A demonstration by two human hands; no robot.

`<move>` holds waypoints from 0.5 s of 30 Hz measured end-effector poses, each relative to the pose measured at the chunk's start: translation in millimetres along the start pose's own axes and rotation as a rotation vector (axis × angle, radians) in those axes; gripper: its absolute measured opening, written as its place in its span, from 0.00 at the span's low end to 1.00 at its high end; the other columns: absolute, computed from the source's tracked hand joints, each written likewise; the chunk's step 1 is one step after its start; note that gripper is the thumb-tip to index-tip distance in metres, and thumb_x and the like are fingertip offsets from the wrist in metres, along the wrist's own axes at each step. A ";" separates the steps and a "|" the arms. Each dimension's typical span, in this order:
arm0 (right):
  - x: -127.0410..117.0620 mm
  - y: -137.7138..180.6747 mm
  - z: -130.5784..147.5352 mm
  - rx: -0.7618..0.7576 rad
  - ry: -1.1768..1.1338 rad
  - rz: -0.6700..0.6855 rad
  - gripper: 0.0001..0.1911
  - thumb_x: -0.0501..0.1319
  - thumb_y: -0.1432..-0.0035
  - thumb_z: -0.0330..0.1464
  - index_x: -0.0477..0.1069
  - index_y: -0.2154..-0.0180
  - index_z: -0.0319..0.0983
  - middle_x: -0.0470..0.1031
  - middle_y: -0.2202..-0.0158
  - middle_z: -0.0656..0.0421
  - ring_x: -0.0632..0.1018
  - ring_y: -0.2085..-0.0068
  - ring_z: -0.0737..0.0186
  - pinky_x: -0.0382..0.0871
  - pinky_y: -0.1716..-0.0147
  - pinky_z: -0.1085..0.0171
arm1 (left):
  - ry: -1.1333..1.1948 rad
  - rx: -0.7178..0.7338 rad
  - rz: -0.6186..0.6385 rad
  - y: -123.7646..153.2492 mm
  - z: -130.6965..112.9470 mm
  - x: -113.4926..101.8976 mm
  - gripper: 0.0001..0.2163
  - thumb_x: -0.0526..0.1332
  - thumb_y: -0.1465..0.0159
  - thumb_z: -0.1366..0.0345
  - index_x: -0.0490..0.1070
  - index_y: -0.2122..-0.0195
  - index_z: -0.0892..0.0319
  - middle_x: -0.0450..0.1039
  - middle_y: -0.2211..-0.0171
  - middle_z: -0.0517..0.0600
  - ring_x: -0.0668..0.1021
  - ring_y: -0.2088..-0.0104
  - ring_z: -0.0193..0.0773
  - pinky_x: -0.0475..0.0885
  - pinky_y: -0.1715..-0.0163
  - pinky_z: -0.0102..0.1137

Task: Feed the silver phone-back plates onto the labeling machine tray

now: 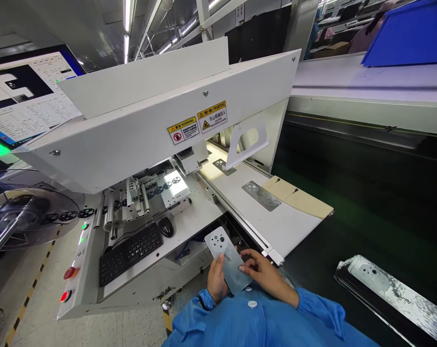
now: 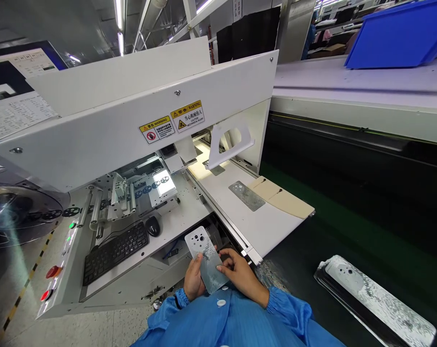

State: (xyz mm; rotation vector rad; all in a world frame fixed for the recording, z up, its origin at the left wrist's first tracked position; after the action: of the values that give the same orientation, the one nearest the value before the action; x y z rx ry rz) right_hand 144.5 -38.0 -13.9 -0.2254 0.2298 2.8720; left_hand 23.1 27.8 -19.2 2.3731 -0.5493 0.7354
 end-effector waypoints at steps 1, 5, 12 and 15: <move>0.1 -0.9 -3.5 0.009 -0.032 -0.003 0.26 0.61 0.50 0.48 0.66 0.54 0.38 0.70 0.76 0.62 0.73 0.73 0.60 0.70 0.71 0.62 | -0.006 0.006 -0.006 0.0 -0.1 -0.7 0.24 0.69 0.52 0.49 0.77 0.59 0.61 0.78 0.57 0.59 0.74 0.48 0.56 0.67 0.46 0.45; -5.3 -2.5 -6.5 -0.014 -0.035 -0.036 0.25 0.56 0.46 0.51 0.69 0.57 0.38 0.72 0.70 0.57 0.75 0.67 0.57 0.71 0.67 0.60 | -0.097 0.066 -0.018 -4.2 1.0 -8.0 0.26 0.69 0.53 0.46 0.77 0.61 0.63 0.79 0.60 0.60 0.76 0.52 0.56 0.68 0.48 0.45; -20.6 6.7 5.8 -0.158 0.256 -0.218 0.23 0.52 0.40 0.47 0.70 0.53 0.40 0.72 0.54 0.50 0.71 0.50 0.48 0.66 0.49 0.49 | -0.488 0.041 0.060 -13.5 13.0 -24.1 0.26 0.65 0.52 0.41 0.77 0.71 0.64 0.78 0.71 0.57 0.77 0.60 0.52 0.68 0.53 0.45; -15.6 12.9 14.3 -0.294 0.492 -0.190 0.24 0.58 0.42 0.47 0.68 0.50 0.40 0.67 0.48 0.49 0.67 0.46 0.47 0.64 0.47 0.47 | -0.547 0.047 0.077 -14.6 14.5 -26.2 0.27 0.63 0.50 0.40 0.77 0.70 0.64 0.78 0.72 0.56 0.76 0.61 0.50 0.68 0.54 0.43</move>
State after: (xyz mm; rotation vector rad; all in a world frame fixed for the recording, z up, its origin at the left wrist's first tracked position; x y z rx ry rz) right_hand 154.2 -51.5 4.5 -0.9548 -0.1250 2.6036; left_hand 16.3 34.7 -51.0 2.6083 -0.8550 0.1148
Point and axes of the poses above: each hand's wrist, its own y-axis away from the middle knuckle, its own x-axis out of the palm, z = x × y, the point moved 4 cm from there along -y, towards the middle knuckle
